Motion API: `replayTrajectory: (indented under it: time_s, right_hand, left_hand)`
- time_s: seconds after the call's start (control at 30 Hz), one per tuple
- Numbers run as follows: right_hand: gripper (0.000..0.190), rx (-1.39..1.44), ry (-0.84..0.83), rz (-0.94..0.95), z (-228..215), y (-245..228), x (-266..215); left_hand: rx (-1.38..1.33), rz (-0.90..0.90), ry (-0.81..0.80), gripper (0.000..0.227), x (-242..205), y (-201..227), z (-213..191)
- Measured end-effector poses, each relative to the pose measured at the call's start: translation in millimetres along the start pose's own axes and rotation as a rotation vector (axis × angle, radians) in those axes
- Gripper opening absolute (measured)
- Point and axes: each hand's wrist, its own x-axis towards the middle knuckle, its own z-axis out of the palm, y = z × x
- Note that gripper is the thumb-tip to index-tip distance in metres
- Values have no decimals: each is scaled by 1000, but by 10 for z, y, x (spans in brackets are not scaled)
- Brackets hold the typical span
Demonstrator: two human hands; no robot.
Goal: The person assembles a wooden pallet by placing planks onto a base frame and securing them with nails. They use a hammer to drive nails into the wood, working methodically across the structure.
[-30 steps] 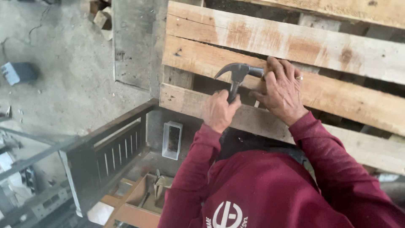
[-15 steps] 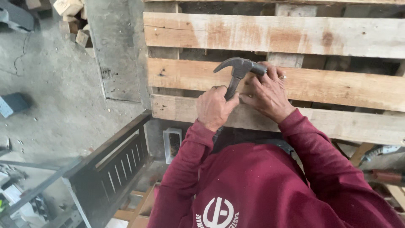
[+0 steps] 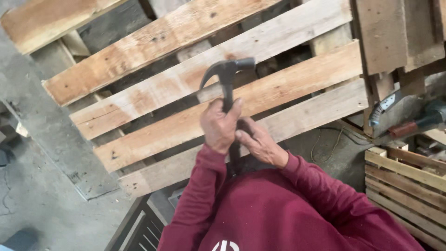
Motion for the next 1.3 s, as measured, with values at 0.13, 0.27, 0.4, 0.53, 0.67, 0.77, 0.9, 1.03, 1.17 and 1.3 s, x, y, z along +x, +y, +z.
replayTrajectory:
  time_s: [0.13, 0.27, 0.4, 0.53, 0.67, 0.77, 0.9, 1.03, 1.17, 1.3]
  right_hand:
    - [46, 226, 302, 178, -530, 98, -191]
    - [52, 61, 550, 22, -1347, 189, -465]
    - [29, -449, 737, -173, -2399, 169, -566]
    - [34, -638, 740, -174, -2909, 161, -462]
    - [32, -466, 692, -32, -3066, 127, -270]
    - [32, -461, 677, -3, -3103, 66, -182]
    - [32, -462, 667, 18, -3185, -33, -65]
    - [31, -439, 662, 40, -3196, -37, 4]
    - [30, -426, 665, 72, -3183, -23, -8]
    - [30, -403, 657, 88, -3202, -47, 20]
  left_hand:
    - [-212, -53, -184, 33, 30, 94, 761]
    - [282, 259, -339, 66, 61, 28, 1394]
    - [672, 472, -475, 111, 67, 19, 1910]
    - [764, 333, -592, 121, 180, 123, 2167]
    - [833, 289, -624, 119, 340, 234, 2321]
    - [838, 312, -579, 112, 393, 283, 2347]
    - [826, 345, -525, 107, 484, 314, 2376]
    - [837, 329, -540, 106, 550, 322, 2376]
    - [839, 281, -551, 106, 578, 391, 2359]
    - [837, 241, -556, 108, 583, 417, 2325]
